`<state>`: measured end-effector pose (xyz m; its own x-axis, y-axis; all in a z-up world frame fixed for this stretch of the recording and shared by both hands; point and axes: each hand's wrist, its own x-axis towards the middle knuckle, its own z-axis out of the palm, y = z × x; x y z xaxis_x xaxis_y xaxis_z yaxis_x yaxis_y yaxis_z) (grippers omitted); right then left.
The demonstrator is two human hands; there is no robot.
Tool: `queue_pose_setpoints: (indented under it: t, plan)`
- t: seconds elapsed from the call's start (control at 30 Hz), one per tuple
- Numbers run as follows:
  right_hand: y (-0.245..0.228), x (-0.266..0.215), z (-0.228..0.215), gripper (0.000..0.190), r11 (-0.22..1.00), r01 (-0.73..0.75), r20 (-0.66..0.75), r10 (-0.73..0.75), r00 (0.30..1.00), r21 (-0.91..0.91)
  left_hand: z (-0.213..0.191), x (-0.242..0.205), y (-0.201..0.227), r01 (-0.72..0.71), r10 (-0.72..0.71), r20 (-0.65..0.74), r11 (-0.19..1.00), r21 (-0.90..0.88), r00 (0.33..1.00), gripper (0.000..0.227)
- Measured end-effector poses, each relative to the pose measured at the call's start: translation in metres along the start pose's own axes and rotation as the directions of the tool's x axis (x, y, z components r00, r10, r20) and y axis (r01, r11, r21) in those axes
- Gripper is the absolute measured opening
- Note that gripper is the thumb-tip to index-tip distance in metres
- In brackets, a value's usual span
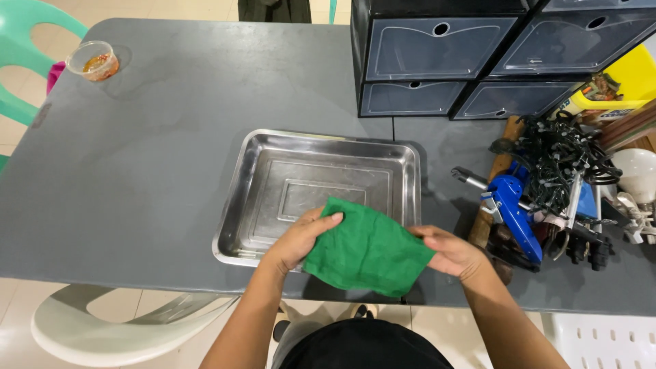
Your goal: The person wipes a metal tray with a green cloth, then proceeds to clean various items on the table. They wipe a string of Christmas lights, a blue clamp, a hammer, a bundle of wooden sticks, a light bulb, and a small white plastic component, placing each item into the tray after cleaning.
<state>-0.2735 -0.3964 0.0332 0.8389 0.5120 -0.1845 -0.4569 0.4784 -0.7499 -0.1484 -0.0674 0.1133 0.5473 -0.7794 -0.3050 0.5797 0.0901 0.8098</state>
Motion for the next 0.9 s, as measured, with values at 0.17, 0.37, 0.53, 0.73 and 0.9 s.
queue_pose_setpoints:
  t: [0.17, 0.37, 0.53, 0.73, 0.9]
  plan:
    - [-0.029, 0.027, 0.062, 0.082, 0.933, 0.099, -0.321, -0.217, 0.922, -0.347, 0.011, 0.009, 0.0, -0.123, 0.173, -0.182, 0.958, 0.257, 0.968, 0.044]
    - [-0.015, 0.055, 0.141, 0.107, 0.346, 0.122, -0.102, -0.563, 0.82, -0.93, 0.054, 0.017, -0.007, -0.253, 0.229, -0.497, 0.967, 0.02, 0.837, 0.048]
    - [-0.004, 0.054, 0.094, 0.086, 0.336, 0.086, -0.15, -0.615, 0.774, -0.938, 0.036, 0.012, 0.002, -0.275, 0.273, -0.402, 0.96, 0.055, 0.874, 0.048]
    - [-0.048, 0.04, 0.061, 0.019, 0.807, 0.031, -0.452, -0.362, 0.815, -0.59, 0.005, -0.003, 0.028, -0.281, 0.348, -0.107, 0.874, 0.397, 0.932, 0.038]
    - [-0.077, 0.046, 0.071, 0.013, 0.646, 0.021, -0.441, -0.544, 0.714, -0.763, -0.007, -0.008, 0.057, 0.086, 0.342, -0.206, 0.336, 0.938, 0.917, 0.023]
